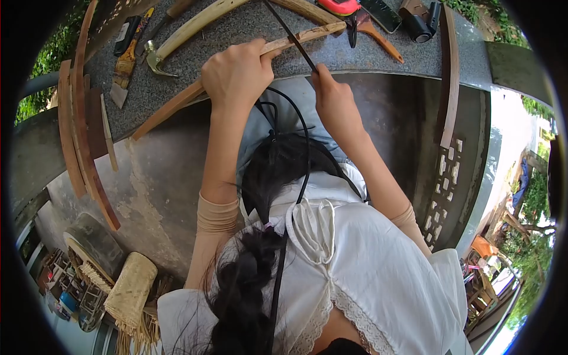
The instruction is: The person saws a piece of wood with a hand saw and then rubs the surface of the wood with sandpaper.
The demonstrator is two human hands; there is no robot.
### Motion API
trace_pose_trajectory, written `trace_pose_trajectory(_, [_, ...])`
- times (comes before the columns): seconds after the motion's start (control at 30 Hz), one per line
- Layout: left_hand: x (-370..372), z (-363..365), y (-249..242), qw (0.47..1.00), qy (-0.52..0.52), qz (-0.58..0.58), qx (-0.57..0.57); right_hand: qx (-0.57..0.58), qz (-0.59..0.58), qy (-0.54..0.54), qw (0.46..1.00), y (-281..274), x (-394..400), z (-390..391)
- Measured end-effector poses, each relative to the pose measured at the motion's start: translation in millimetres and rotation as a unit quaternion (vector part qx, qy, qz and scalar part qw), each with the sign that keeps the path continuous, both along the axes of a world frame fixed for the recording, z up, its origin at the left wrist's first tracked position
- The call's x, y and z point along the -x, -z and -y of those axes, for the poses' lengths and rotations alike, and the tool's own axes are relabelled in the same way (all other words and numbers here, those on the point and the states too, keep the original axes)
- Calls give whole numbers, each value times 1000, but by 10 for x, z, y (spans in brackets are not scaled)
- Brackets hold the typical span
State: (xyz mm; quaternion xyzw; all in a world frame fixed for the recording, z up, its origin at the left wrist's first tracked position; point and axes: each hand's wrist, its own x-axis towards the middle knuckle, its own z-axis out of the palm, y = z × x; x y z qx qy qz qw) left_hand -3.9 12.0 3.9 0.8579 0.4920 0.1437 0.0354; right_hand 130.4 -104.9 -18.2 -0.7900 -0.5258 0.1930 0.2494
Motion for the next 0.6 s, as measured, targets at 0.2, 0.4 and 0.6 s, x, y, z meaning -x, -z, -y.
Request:
trace_pose_trajectory(0.2, [8, -37, -24, 1000, 3, 0, -2, 13, -12, 13, 1000, 122, 10, 490])
trace_pose_trajectory(0.4, [-1, 109, 38, 999, 21, 27, 0, -36, -8, -5, 999, 51, 7, -93])
trace_pose_trajectory(0.6, [-4, -16, -18, 1000, 5, 7, 12, -17, -6, 17, 1000, 205, -12, 341])
